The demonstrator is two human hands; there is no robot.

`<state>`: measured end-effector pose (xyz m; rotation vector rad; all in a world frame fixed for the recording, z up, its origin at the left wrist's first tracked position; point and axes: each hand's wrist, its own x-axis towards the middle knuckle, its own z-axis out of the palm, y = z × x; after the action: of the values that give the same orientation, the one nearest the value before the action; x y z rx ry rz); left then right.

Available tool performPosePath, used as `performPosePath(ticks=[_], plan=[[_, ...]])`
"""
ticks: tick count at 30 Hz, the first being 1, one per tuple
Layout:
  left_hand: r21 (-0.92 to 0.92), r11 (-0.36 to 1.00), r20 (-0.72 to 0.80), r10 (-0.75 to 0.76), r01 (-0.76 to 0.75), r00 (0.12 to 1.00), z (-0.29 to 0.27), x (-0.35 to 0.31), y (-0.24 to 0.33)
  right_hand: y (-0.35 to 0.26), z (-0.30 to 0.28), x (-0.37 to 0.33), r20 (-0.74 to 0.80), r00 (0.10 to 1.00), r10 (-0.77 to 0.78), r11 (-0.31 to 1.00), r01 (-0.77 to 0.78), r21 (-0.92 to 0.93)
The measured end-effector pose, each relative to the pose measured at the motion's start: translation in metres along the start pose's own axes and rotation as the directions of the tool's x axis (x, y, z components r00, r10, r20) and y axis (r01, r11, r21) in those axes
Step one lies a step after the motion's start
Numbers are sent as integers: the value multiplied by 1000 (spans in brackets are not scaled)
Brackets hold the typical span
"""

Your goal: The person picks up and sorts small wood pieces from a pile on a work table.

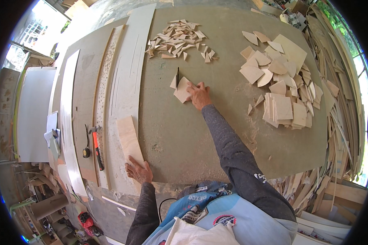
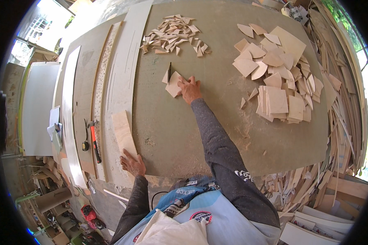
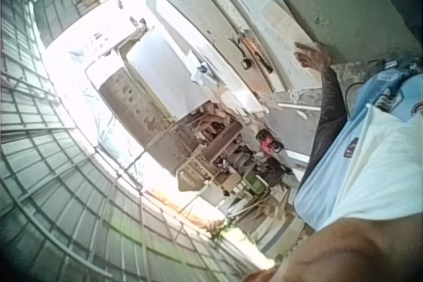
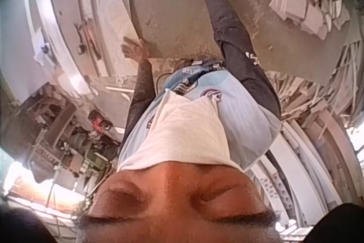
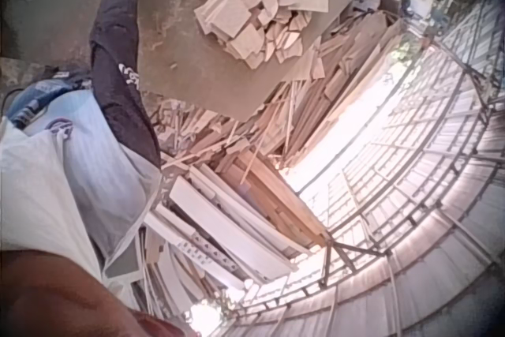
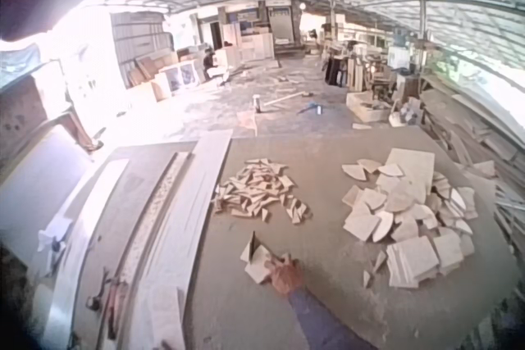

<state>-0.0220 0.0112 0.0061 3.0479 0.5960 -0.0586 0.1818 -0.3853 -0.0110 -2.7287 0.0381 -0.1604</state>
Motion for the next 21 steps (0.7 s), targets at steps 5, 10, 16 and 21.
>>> performPosePath(ticks=[5, 10, 16, 21], plan=[[-5, 1000, 0, -6, 6, 1000, 2, 1, -2, -1, -1, 2, 28, 1000, 2, 1000, -2, -18], [-9, 1000, 10, -8, 8, 1000, -1, 0, 1, -1, -1, 3, 10, 1000, 2, 999, -2, -33], [-14, 1000, -9, 16, -16, 1000, 1, 0, -2, 0, 2, 5, -12, 1000, 7, 1000, -7, -23], [-15, 1000, -11, 14, -14, 1000, 0, 0, -1, 2, 1, 7, -3, 1000, 6, 1000, -6, -2]])
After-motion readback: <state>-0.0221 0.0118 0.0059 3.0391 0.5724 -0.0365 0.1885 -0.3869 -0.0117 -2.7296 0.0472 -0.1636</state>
